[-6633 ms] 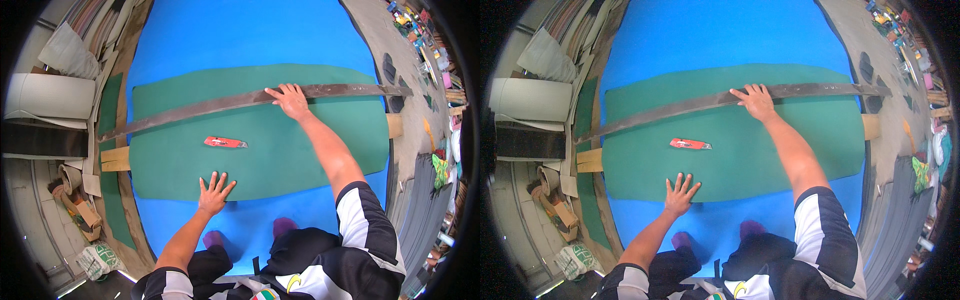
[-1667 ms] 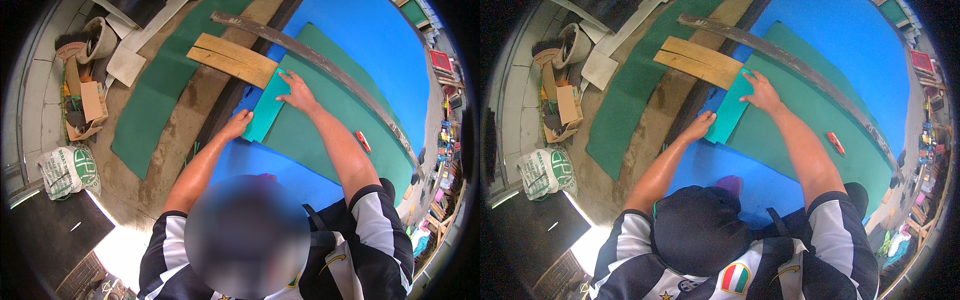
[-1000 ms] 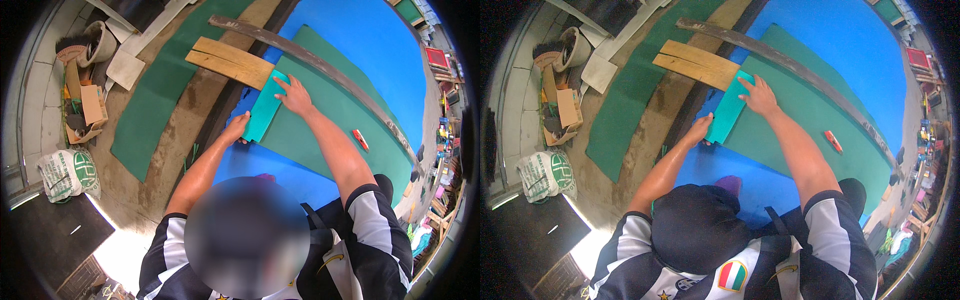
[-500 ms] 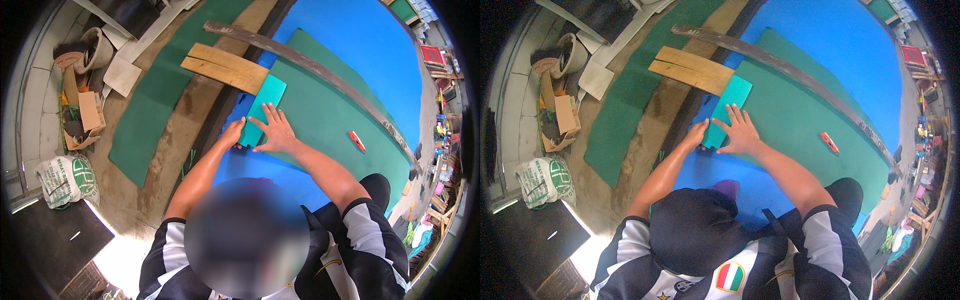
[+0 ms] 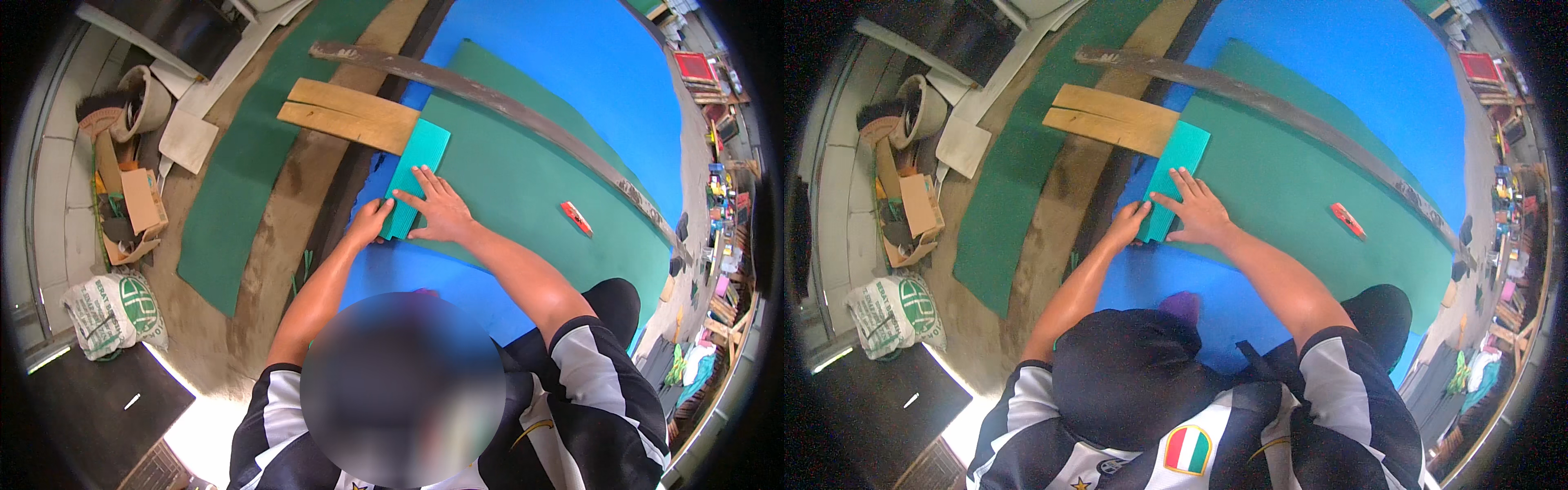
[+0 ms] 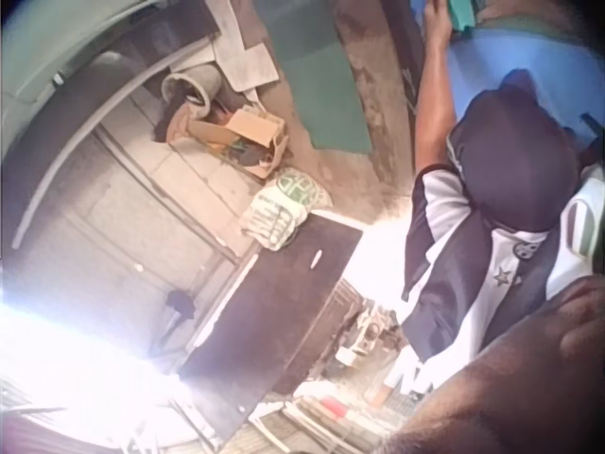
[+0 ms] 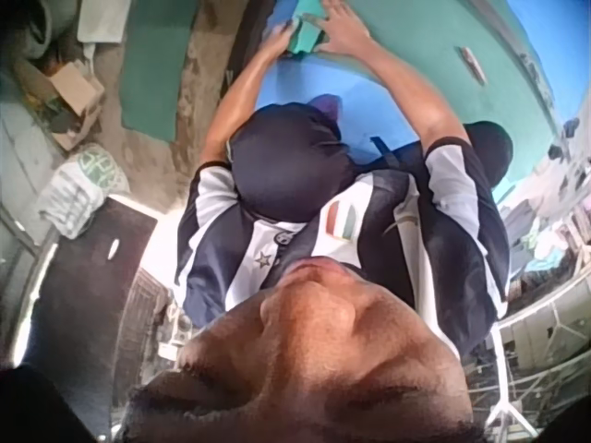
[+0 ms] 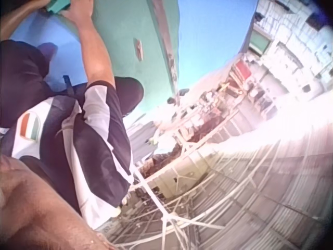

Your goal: The person measures and cuts green and blue foam sheets using a utility knife and a wooden straightedge. They align the straightedge, cut along it, and stack the cut pieces.

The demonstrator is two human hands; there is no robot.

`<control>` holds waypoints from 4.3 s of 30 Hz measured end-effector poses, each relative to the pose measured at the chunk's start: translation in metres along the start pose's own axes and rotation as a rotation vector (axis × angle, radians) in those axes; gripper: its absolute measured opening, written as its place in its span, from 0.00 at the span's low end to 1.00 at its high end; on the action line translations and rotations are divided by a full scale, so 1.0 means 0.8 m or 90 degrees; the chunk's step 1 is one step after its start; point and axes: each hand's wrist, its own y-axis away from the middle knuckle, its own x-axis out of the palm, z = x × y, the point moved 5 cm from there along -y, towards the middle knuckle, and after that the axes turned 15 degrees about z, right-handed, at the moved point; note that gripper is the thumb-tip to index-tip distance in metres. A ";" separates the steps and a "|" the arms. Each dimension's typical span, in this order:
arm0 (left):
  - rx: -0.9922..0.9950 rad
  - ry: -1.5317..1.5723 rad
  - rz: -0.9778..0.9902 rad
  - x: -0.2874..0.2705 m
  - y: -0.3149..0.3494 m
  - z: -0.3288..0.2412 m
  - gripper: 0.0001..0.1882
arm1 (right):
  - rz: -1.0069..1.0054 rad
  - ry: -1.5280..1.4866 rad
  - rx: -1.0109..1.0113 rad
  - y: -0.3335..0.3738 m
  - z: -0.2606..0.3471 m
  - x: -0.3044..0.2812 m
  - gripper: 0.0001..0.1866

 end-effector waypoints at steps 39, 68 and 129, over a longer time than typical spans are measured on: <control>0.249 -1.121 0.296 0.524 -0.059 -0.156 0.68 | -0.043 0.162 0.200 0.590 -0.232 0.207 0.37; 0.330 -1.183 0.253 0.538 -0.033 -0.159 0.52 | -0.244 0.269 0.300 0.574 -0.207 0.210 0.22; 0.206 -1.105 0.488 0.375 -0.066 -0.293 0.32 | 0.022 0.326 0.084 0.461 -0.220 0.026 0.40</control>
